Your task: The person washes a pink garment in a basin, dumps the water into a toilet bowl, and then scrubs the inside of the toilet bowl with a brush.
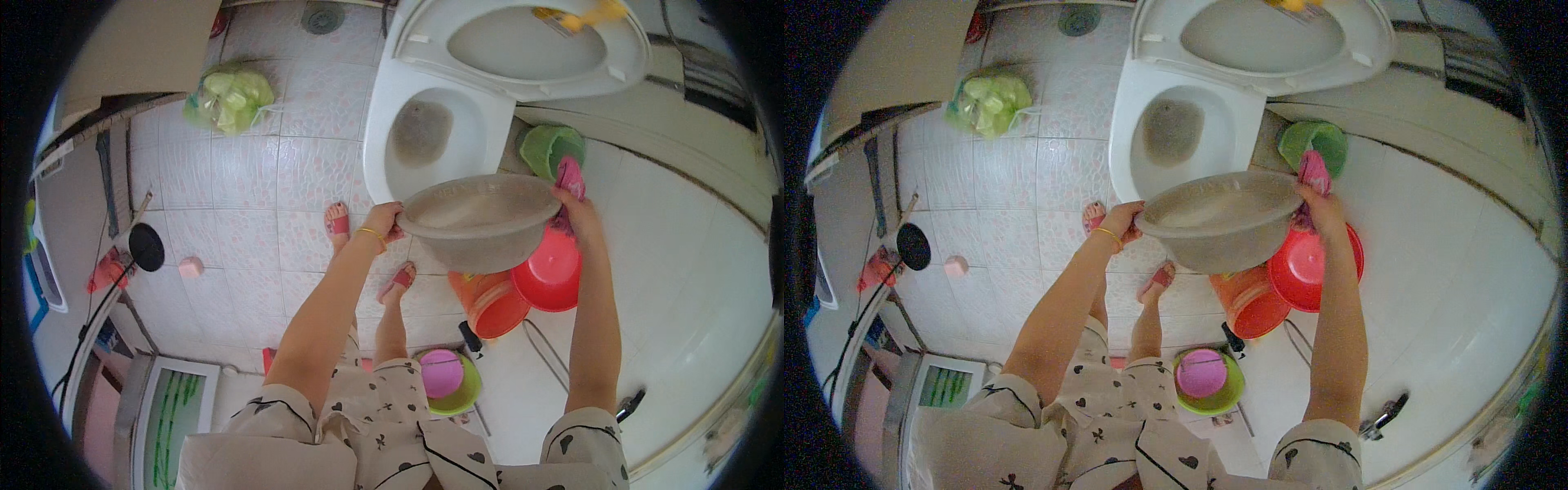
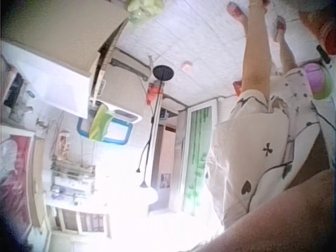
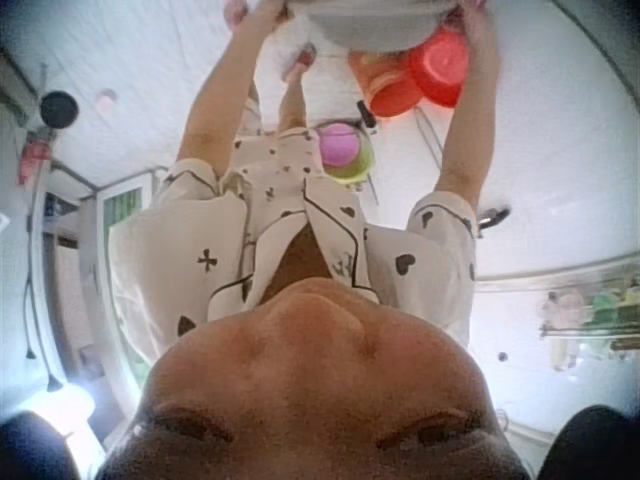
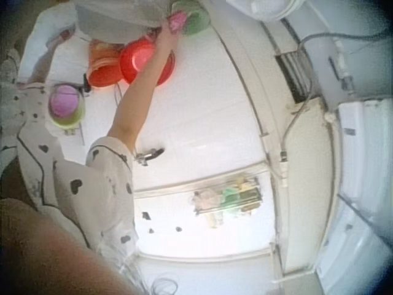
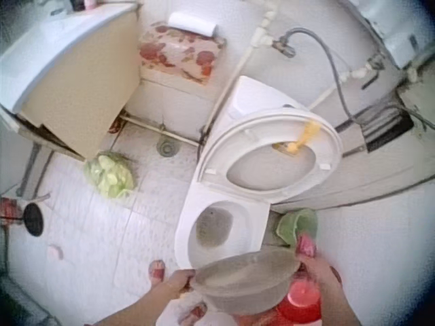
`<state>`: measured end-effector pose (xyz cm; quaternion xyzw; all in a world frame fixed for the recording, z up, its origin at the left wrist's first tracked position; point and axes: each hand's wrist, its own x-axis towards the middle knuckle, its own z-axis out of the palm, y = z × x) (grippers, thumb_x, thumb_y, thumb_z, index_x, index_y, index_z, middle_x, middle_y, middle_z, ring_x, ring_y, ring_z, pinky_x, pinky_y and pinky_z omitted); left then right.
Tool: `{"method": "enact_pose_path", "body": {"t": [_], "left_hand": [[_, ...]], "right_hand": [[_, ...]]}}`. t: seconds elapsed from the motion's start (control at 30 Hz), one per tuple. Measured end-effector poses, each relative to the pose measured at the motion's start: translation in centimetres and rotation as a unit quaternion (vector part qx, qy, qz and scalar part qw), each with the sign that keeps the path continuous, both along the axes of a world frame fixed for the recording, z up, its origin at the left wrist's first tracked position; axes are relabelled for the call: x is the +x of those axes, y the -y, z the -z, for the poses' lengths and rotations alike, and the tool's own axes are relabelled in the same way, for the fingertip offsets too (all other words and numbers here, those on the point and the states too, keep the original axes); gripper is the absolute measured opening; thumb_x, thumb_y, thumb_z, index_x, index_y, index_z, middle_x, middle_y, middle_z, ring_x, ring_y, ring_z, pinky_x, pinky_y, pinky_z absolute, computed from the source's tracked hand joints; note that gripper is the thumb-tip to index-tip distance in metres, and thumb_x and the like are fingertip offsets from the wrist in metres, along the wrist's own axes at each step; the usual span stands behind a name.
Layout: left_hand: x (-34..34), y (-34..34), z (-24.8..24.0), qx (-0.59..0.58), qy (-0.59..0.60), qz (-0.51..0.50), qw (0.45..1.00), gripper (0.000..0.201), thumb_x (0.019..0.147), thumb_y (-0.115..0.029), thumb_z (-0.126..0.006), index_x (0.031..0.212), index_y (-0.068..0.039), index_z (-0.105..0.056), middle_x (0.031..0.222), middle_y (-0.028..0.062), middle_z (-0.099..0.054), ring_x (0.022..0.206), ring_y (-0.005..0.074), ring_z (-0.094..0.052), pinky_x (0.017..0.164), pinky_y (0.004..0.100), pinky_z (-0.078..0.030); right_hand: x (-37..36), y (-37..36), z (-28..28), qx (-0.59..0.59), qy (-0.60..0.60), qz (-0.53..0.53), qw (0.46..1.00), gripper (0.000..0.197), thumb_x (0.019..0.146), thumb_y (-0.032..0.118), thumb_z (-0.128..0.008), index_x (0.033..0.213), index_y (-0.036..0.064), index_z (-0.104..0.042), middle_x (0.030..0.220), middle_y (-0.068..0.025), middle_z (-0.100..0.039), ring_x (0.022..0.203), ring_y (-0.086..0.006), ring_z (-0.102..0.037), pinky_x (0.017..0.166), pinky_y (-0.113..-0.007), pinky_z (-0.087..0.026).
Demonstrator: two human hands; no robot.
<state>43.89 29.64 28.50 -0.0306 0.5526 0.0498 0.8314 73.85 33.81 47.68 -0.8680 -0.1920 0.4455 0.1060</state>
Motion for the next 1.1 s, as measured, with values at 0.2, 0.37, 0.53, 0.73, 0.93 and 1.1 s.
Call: {"method": "enact_pose_path", "body": {"t": [0.2, 0.37, 0.53, 0.73, 0.93, 1.1], "left_hand": [[-1.5, 0.1, -2.8, 0.216, -0.067, -0.021, 0.974, 0.038, 0.082, -0.012, -0.047, 0.119, -0.004, -0.05, 0.095, 0.0055, -0.06, 0.07, 0.0108, -0.057, 0.056, 0.0233, -0.048], [-2.4, 1.1, -1.2, 0.279, -0.106, 0.069, 0.952, 0.047, 0.079, -0.008, -0.049, 0.125, -0.004, -0.044, 0.094, 0.0083, -0.06, 0.075, 0.0128, -0.056, 0.067, 0.0244, -0.048], [-2.2, 3.8, -4.2, 0.48, -0.122, 0.189, 0.848, 0.046, 0.081, -0.005, -0.044, 0.127, -0.007, -0.043, 0.089, 0.006, -0.057, 0.072, 0.0108, -0.049, 0.068, 0.0203, -0.041], [1.0, 10.4, -4.0, 0.523, -0.098, 0.234, 0.814, 0.044, 0.08, -0.009, -0.047, 0.123, -0.006, -0.045, 0.085, 0.0054, -0.057, 0.069, 0.0101, -0.047, 0.065, 0.023, -0.041], [5.5, 18.3, -4.3, 0.512, -0.081, 0.357, 0.778, 0.045, 0.075, -0.01, -0.059, 0.119, -0.006, -0.047, 0.082, 0.0057, -0.057, 0.072, 0.0112, -0.052, 0.062, 0.0239, -0.045], [6.5, 25.6, -3.6, 0.493, 0.0, 0.387, 0.779, 0.056, 0.073, 0.006, -0.052, 0.126, -0.005, -0.038, 0.106, 0.0114, -0.051, 0.082, 0.0169, -0.057, 0.071, 0.026, -0.048]], "right_hand": [[-1.9, 10.0, -0.2, 0.211, -0.061, 0.174, 0.96, 0.031, 0.074, 0.026, -0.062, 0.097, 0.0048, -0.056, 0.076, -0.0057, -0.06, 0.062, -0.0152, -0.057, 0.051, -0.024, -0.046], [-2.8, 16.6, 3.7, 0.095, -0.069, 0.227, 0.967, 0.029, 0.074, 0.018, -0.061, 0.098, 0.0031, -0.056, 0.08, -0.0046, -0.058, 0.066, -0.0147, -0.056, 0.056, -0.026, -0.044], [-4.5, 26.5, 4.8, 0.152, -0.046, 0.281, 0.946, 0.033, 0.072, 0.021, -0.064, 0.095, -0.0011, -0.056, 0.073, -0.0047, -0.057, 0.064, -0.0129, -0.053, 0.047, -0.028, -0.042], [-6.3, 39.9, 5.0, 0.146, -0.18, 0.38, 0.896, 0.025, 0.073, 0.021, -0.066, 0.09, 0.0041, -0.058, 0.073, -0.0023, -0.059, 0.053, -0.01, -0.052, 0.046, -0.024, -0.041], [-9.6, 51.0, 5.2, 0.252, -0.151, 0.502, 0.813, 0.028, 0.071, 0.022, -0.071, 0.091, 0.0065, -0.059, 0.077, 0.0001, -0.058, 0.062, -0.008, -0.051, 0.054, -0.023, -0.041], [-10.5, 57.8, 4.7, 0.27, -0.057, 0.548, 0.79, 0.031, 0.069, 0.019, -0.072, 0.093, 0.005, -0.058, 0.08, -0.0007, -0.058, 0.065, -0.0098, -0.052, 0.058, -0.024, -0.042]]}}
